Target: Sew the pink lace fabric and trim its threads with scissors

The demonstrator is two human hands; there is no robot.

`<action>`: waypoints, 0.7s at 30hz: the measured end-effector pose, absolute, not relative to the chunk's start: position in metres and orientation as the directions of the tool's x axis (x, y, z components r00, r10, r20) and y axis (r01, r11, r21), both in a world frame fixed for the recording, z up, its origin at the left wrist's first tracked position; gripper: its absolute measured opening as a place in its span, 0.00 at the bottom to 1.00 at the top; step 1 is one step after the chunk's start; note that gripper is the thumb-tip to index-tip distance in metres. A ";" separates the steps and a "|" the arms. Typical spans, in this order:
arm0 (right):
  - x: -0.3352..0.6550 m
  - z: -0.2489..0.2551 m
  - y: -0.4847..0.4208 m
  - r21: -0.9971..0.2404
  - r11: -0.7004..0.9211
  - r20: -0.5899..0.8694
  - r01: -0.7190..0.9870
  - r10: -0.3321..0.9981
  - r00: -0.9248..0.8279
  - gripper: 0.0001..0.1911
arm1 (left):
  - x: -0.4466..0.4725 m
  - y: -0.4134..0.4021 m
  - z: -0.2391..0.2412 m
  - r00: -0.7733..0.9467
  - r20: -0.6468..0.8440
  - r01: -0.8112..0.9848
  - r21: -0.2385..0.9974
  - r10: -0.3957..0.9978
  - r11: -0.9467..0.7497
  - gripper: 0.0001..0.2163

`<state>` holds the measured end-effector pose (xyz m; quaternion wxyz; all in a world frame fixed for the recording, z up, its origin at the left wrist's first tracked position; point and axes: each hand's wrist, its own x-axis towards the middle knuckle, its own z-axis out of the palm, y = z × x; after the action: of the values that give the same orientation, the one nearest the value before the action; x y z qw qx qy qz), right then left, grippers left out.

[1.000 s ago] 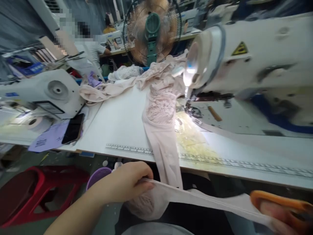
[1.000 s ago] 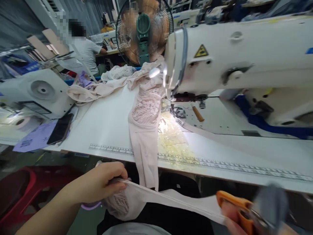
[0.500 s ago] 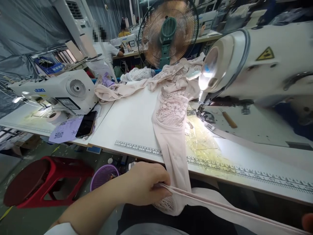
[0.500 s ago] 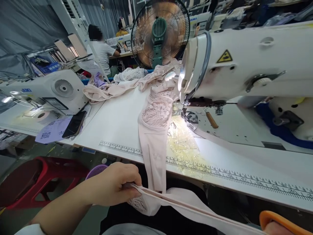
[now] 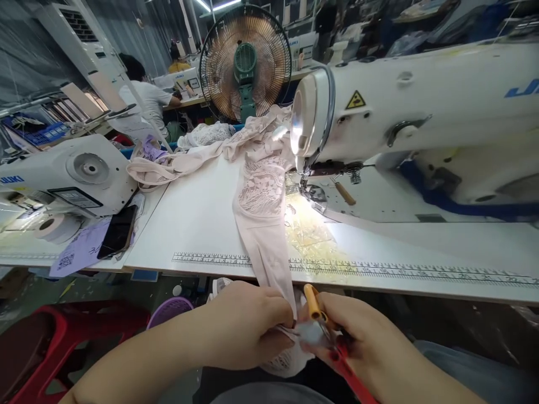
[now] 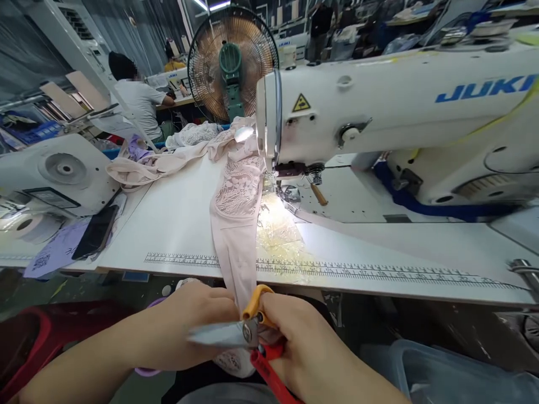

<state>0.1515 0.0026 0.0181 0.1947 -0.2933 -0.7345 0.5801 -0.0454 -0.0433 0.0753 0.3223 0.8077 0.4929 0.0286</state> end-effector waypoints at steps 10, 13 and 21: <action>0.156 0.018 0.005 -0.971 0.070 -0.098 0.227 0.752 -0.652 0.07 | -0.076 -0.053 0.081 0.476 -0.265 0.836 0.433 0.838 -0.338 0.06; 0.157 0.018 0.006 -0.975 0.027 -0.118 0.219 0.776 -0.619 0.08 | -0.091 -0.059 0.082 0.420 -0.230 0.836 0.475 0.878 -0.275 0.08; 0.178 -0.013 0.011 -0.970 -0.122 -0.226 0.208 0.761 -0.608 0.10 | -0.094 -0.074 0.060 0.025 -0.052 0.562 0.826 0.998 0.029 0.04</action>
<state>0.1781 0.0106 -0.0125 0.2155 -0.3869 -0.6265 0.6414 -0.0938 -0.0739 0.0598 0.3512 0.6238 0.6255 0.3103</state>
